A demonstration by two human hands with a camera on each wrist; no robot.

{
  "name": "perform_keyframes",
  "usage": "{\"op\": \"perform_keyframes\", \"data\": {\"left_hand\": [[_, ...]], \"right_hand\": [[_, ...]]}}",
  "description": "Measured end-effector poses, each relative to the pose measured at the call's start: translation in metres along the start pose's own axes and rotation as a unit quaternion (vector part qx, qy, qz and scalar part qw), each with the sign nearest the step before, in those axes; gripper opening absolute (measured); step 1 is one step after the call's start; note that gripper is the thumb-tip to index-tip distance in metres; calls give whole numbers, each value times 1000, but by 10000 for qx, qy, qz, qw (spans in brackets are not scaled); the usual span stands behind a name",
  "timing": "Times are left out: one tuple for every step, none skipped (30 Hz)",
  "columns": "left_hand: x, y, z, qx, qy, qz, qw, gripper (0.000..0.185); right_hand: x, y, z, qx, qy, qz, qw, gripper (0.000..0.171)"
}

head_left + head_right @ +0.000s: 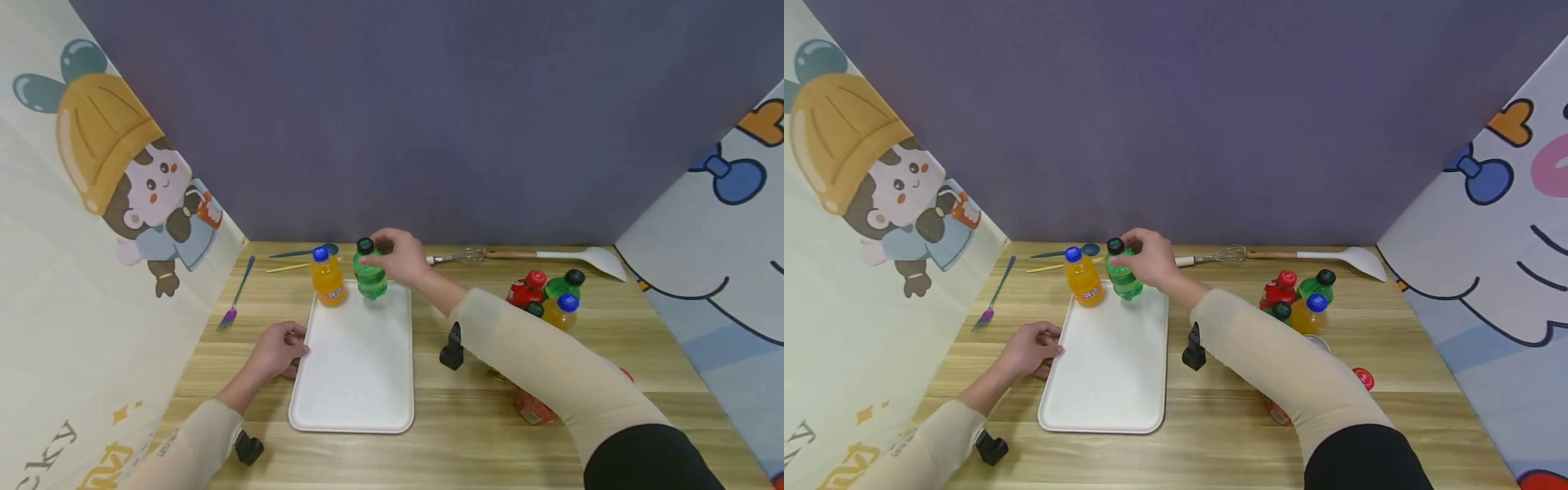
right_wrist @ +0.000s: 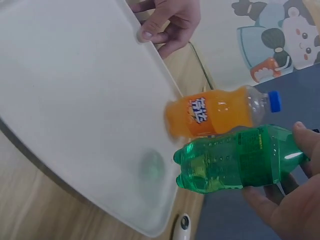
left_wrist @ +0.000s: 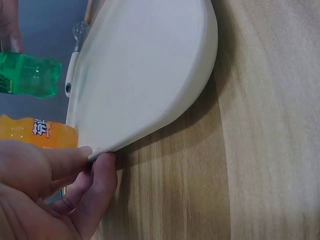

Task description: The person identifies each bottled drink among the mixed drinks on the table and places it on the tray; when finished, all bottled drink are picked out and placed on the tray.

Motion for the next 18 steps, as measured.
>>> {"op": "perform_keyframes", "data": {"left_hand": [[0,0,0,4,2,-27,10000,39],[-1,-1,-1,11,-2,-62,10000,39],[-1,-1,-1,10,0,-91,10000,38],[-1,-1,-1,2,8,-112,9999,38],[-2,-1,-1,-2,17,-127,9999,38],[-2,-2,-1,-7,23,-134,9999,38],[-2,-1,-1,0,32,-133,9999,38],[-2,-1,-1,10,40,-127,9999,38],[-2,-2,-1,11,51,-118,9999,39],[-2,-2,-1,3,51,-133,9999,39],[-1,-2,-1,6,54,-148,9999,39],[-1,-2,-1,17,68,-144,9999,39],[0,-2,-1,26,81,-141,9999,39],[0,-2,-2,18,93,-144,9999,39],[0,-2,-2,1,101,-151,9998,39],[1,-2,-2,-11,104,-160,9998,39],[1,-1,-2,-7,114,-136,9998,39],[2,-1,-2,-5,125,-109,9999,39]], "right_hand": [[0,2,-2,12,1,-18,10000,32],[-1,3,-4,42,15,-22,10000,32],[-2,4,-6,50,42,-35,10000,32],[-2,6,-8,43,65,-54,10000,31],[-3,7,-11,36,96,-76,9999,31],[-4,8,-13,2,127,-104,9999,30],[-4,10,-15,-28,157,-130,9998,30],[-5,11,-17,-57,177,-143,9997,30],[-6,12,-20,-83,184,-146,9997,29],[-6,13,-22,-102,180,-147,9997,29],[-7,14,-24,-111,183,-150,9997,29],[-7,15,-26,-126,177,-150,9997,29],[-7,16,-29,-123,168,-147,9997,29],[-6,17,-30,-112,171,-145,9997,29],[-6,18,-32,-118,172,-141,9997,30],[-6,19,-34,-113,174,-133,9997,30],[-6,20,-35,-103,173,-132,9997,31],[-6,20,-37,-93,161,-127,9997,31]]}}
Point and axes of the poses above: each hand's wrist, its own x-axis away from the middle knuckle, its own z-axis out of the back of the hand, y = z × x, the point moved 3 cm from there along -x, towards the middle knuckle
